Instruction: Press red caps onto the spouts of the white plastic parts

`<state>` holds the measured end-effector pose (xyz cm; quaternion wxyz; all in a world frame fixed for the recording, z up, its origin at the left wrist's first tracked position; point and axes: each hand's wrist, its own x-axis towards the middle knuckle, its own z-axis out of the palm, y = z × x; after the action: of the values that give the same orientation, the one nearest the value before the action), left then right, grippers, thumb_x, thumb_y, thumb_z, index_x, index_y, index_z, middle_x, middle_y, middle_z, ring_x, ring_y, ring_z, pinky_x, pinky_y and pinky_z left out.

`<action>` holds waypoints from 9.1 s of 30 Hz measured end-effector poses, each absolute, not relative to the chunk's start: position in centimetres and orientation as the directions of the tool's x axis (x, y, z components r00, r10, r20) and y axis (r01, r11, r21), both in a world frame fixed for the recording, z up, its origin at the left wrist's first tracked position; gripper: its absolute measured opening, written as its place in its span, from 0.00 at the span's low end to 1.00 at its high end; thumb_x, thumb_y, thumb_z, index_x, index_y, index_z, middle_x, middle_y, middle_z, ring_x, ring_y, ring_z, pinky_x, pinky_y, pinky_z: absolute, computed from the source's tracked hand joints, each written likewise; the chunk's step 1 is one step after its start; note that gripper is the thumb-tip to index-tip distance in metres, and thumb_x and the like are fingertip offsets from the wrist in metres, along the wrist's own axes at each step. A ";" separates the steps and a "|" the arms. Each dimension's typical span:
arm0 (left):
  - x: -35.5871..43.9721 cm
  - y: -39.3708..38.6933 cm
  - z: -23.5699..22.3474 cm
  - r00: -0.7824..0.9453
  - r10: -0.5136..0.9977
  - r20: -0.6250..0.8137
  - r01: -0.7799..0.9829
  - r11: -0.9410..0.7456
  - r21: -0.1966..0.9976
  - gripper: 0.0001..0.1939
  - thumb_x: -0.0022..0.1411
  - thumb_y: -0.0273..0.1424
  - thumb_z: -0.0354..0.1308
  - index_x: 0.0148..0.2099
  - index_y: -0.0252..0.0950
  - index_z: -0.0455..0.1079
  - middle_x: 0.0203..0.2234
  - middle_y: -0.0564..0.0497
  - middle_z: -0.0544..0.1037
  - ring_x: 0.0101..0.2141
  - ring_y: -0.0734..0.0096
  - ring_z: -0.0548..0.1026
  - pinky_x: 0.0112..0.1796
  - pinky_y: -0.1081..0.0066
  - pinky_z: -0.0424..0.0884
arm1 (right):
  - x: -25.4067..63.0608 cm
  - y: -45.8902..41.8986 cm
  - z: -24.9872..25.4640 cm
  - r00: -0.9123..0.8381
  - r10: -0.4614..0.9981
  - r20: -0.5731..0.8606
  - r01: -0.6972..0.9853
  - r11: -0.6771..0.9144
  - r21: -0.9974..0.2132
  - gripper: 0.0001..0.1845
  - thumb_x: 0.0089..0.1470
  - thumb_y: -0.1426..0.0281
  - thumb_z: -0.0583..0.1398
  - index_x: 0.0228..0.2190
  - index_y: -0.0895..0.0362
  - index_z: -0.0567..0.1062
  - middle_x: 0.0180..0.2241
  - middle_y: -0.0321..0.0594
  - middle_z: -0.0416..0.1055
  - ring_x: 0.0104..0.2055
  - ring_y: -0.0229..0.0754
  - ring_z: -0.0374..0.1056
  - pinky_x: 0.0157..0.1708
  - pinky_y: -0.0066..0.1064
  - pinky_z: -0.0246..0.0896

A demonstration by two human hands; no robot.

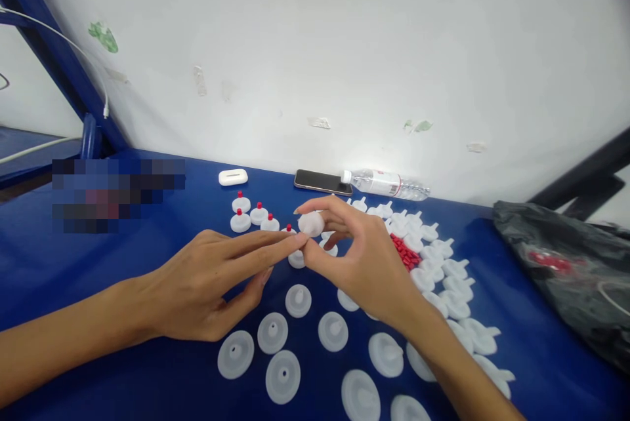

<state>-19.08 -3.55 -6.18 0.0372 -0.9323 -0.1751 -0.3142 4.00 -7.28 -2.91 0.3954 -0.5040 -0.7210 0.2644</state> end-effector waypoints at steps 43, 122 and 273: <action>-18.7 -3.6 -6.6 0.701 0.385 0.601 0.354 -0.919 0.175 0.26 0.69 0.22 0.52 0.67 0.38 0.61 0.50 0.44 0.78 0.26 0.77 0.76 0.23 0.75 0.69 | 3.7 -7.2 -3.7 -0.182 0.867 0.464 0.706 0.444 -0.552 0.15 0.47 0.74 0.64 0.31 0.51 0.62 0.20 0.22 0.61 0.17 0.30 0.48 0.21 0.26 0.47; -17.8 -3.8 -4.7 0.552 0.802 0.229 0.268 -0.431 0.862 0.09 0.55 0.32 0.66 0.40 0.39 0.78 0.15 0.62 0.59 0.17 0.81 0.51 0.18 0.76 0.51 | 3.8 -7.2 -4.6 -0.595 0.693 0.408 0.724 0.682 -0.102 0.24 0.70 0.71 0.53 0.65 0.59 0.61 0.29 0.35 0.80 0.31 0.42 0.74 0.57 0.41 0.55; -15.5 -3.6 -3.8 0.597 0.780 0.186 0.339 -0.456 0.823 0.23 0.68 0.55 0.53 0.37 0.39 0.65 0.25 0.57 0.65 0.26 0.71 0.63 0.27 0.72 0.60 | 7.8 -14.0 -7.5 -0.075 0.659 0.749 0.581 0.639 -0.504 0.13 0.62 0.79 0.59 0.40 0.49 0.77 0.39 0.34 0.80 0.39 0.37 0.79 0.42 0.22 0.73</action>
<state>-15.50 -3.56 -3.77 -0.3887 -0.8047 -0.3478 -0.2835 7.79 -13.95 -7.52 0.5323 -0.4232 -0.7323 0.0366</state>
